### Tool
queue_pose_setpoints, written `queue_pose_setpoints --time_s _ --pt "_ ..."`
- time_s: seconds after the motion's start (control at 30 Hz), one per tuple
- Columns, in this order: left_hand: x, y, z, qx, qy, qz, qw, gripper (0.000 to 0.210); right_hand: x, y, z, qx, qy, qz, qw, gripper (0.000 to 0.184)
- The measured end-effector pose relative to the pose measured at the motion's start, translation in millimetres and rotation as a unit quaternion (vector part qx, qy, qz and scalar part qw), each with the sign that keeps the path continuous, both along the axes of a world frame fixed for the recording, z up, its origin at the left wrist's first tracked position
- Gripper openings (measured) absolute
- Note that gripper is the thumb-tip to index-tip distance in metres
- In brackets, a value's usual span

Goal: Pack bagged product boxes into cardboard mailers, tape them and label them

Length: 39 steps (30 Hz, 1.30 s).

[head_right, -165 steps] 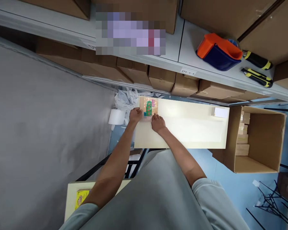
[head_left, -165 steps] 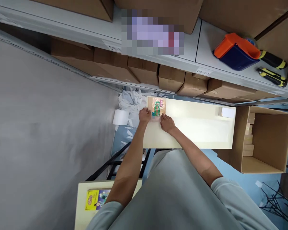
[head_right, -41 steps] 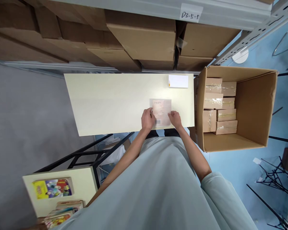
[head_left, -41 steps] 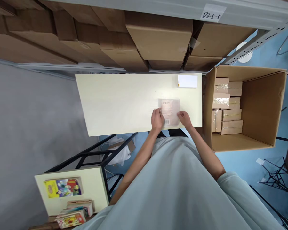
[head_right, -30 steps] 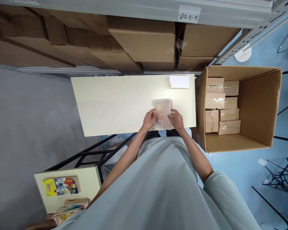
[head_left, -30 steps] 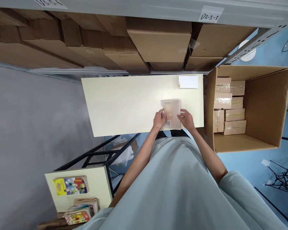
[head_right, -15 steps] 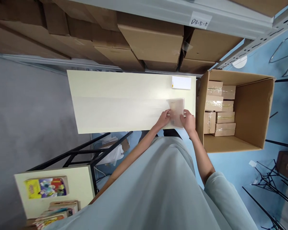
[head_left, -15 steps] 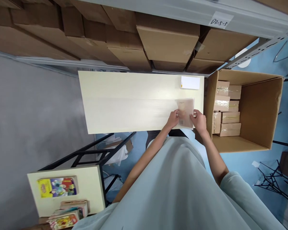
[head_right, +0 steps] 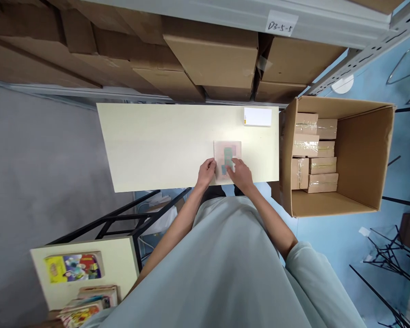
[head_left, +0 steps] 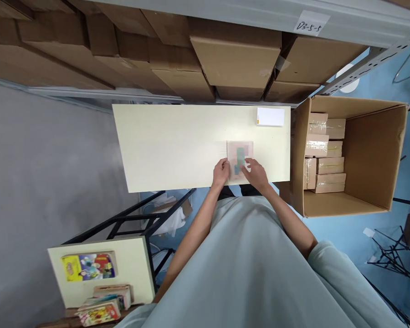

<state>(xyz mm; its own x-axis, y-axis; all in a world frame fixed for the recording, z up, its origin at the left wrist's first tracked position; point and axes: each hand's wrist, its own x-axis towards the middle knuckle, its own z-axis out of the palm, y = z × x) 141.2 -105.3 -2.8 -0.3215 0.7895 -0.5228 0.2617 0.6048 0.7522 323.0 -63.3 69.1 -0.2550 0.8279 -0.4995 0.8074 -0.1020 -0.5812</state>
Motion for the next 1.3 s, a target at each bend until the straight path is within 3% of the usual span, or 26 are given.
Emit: queue_pose_setpoints --time_s 0.2,0.37,0.43,0.53,0.63,0.8,0.9,1.1,1.3 --pt "-10 -2 -11.4 0.01 0.083 -0.017 0.996 0.033 42 1 -36.7 -0.071 0.001 -0.118 0.99 0.038" --pt "-8 1 -7.9 -0.013 0.053 -0.01 0.998 0.036 33 5 -52.6 -0.119 0.064 -0.185 0.973 0.02" --pt "-9 3 -5.3 -0.027 0.031 0.001 0.999 0.036 26 6 -54.0 -0.117 0.1 -0.213 0.965 0.024" --pt "-10 5 0.4 -0.028 -0.01 0.014 0.999 0.035 24 7 -47.5 -0.1 0.172 -0.226 0.954 0.036" --pt "-7 6 9.7 -0.012 -0.036 0.02 0.999 0.033 34 8 -29.9 -0.072 0.213 -0.209 0.952 0.042" --pt "20 11 28.1 0.046 -0.1 -0.005 0.994 0.033 75 15 8.5 -0.054 0.213 -0.214 0.952 0.044" --pt "42 15 33.3 0.059 -0.111 -0.035 0.991 0.034 99 19 21.3 -0.041 0.187 -0.217 0.957 0.043" --pt "69 16 25.7 0.003 -0.163 -0.079 0.983 0.042 105 19 11.1 -0.006 0.064 -0.206 0.976 0.036" --pt "66 9 25.6 0.008 -0.217 -0.086 0.972 0.047 87 15 13.9 0.013 -0.018 -0.171 0.985 0.023"
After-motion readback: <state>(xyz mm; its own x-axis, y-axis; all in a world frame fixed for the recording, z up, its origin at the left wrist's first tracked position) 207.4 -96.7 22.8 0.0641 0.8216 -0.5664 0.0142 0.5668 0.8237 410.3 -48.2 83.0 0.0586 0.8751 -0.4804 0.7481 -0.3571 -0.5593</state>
